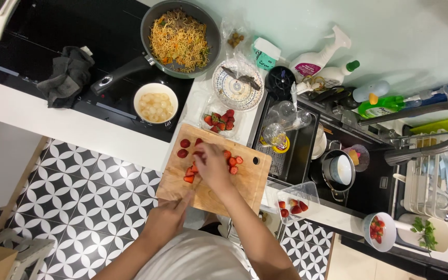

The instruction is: Slicing strawberries on a cutting board and washing them in a container.

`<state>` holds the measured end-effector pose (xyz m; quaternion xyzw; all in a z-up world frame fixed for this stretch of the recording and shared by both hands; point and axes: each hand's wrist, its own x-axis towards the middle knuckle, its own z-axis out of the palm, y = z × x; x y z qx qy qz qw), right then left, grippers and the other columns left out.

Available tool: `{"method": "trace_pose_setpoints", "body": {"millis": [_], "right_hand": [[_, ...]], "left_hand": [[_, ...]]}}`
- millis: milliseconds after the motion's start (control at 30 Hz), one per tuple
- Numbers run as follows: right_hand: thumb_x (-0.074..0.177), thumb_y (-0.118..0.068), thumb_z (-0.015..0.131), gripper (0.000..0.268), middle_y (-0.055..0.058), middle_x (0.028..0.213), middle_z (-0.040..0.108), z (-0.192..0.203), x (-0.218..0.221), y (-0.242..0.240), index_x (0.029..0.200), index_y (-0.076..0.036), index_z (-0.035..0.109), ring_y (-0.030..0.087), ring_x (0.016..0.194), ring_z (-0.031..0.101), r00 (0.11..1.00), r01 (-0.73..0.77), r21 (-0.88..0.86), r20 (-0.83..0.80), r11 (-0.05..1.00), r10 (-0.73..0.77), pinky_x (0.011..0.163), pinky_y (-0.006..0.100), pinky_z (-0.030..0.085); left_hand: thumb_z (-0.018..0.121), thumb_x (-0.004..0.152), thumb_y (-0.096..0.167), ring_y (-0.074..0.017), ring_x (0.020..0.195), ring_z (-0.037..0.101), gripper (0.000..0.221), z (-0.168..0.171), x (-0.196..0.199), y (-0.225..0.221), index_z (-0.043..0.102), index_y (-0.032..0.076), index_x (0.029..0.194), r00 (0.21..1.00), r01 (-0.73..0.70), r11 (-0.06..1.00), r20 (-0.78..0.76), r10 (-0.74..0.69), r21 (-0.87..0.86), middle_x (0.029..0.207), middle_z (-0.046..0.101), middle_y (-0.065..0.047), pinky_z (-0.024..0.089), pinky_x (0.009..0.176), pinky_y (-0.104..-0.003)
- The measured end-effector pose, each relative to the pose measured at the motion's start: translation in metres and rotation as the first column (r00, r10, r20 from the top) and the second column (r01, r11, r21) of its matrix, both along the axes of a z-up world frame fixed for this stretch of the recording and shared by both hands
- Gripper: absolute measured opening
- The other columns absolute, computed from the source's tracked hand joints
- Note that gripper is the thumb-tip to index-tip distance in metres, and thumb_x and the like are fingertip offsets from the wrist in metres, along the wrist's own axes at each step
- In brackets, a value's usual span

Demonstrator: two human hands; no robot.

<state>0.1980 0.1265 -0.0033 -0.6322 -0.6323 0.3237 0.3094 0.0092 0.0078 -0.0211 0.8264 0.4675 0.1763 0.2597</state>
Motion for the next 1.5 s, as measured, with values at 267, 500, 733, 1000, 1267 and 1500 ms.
{"method": "trace_pose_setpoints", "body": {"millis": [267, 500, 733, 1000, 1267, 1500], "right_hand": [[0.085, -0.003, 0.079, 0.022, 0.014, 0.1, 0.065, -0.003, 0.005, -0.051, 0.102, 0.0, 0.065, 0.025, 0.081, 0.07, 0.996, 0.067, 0.054, 0.06, 0.996, -0.07, 0.071, 0.033, 0.059], [0.087, -0.001, 0.076, 0.013, 0.011, 0.098, 0.07, -0.004, 0.007, -0.055, 0.098, 0.0, 0.071, 0.023, 0.083, 0.075, 0.987, 0.137, 0.096, -0.102, 0.986, -0.127, 0.072, 0.029, 0.063], [0.087, -0.003, 0.077, 0.011, 0.01, 0.095, 0.072, 0.001, 0.011, -0.054, 0.098, -0.002, 0.073, 0.022, 0.082, 0.075, 0.982, 0.153, 0.016, -0.114, 0.988, -0.15, 0.073, 0.029, 0.063], [0.087, -0.001, 0.076, 0.013, 0.009, 0.097, 0.073, 0.004, 0.008, -0.056, 0.099, -0.002, 0.074, 0.02, 0.085, 0.075, 0.974, 0.182, 0.007, -0.138, 0.983, -0.18, 0.073, 0.03, 0.063], [0.088, -0.002, 0.077, 0.011, 0.009, 0.097, 0.072, -0.008, 0.008, -0.055, 0.099, 0.0, 0.073, 0.016, 0.085, 0.074, 0.955, 0.219, -0.004, -0.206, 0.976, -0.215, 0.076, 0.028, 0.064], [0.088, -0.004, 0.078, 0.01, 0.008, 0.09, 0.073, -0.005, 0.005, -0.054, 0.097, -0.002, 0.076, 0.015, 0.076, 0.071, 0.958, 0.24, -0.028, -0.155, 0.97, -0.241, 0.065, 0.026, 0.057]], "left_hand": [[0.067, 0.088, 0.014, -0.0302, 0.063, 0.07, 0.059, 0.026, 0.001, 0.017, 0.052, 0.003, 0.144, 0.994, -0.105, 0.993, 0.004, 0.105, -0.05, 0.081, 0.071, -0.012, 0.057, 0.055, -0.041], [0.069, 0.082, 0.012, -0.0282, 0.067, 0.07, 0.071, 0.029, -0.001, 0.007, 0.047, 0.003, 0.149, 0.999, -0.033, 0.999, -0.007, 0.033, -0.027, 0.074, 0.066, -0.011, 0.058, 0.055, -0.04], [0.07, 0.082, 0.012, -0.0282, 0.064, 0.069, 0.069, 0.03, 0.002, 0.006, 0.048, 0.003, 0.147, 0.999, -0.031, 0.999, -0.017, 0.03, -0.045, 0.076, 0.067, -0.012, 0.057, 0.054, -0.041], [0.067, 0.083, 0.011, -0.0307, 0.071, 0.071, 0.067, -0.015, 0.02, 0.022, 0.048, -0.003, 0.146, 1.0, -0.026, 0.997, 0.007, 0.026, 0.071, 0.087, 0.07, -0.016, 0.058, 0.061, -0.04], [0.069, 0.084, 0.011, -0.0284, 0.06, 0.069, 0.067, 0.016, -0.002, 0.003, 0.048, 0.0, 0.147, 0.997, -0.069, 0.997, -0.034, 0.068, -0.029, 0.077, 0.069, -0.013, 0.057, 0.053, -0.04], [0.068, 0.084, 0.009, -0.0272, 0.059, 0.068, 0.065, 0.021, -0.004, 0.006, 0.05, -0.001, 0.145, 1.0, -0.027, 0.999, -0.001, 0.027, -0.03, 0.076, 0.068, -0.012, 0.056, 0.052, -0.04]]}}
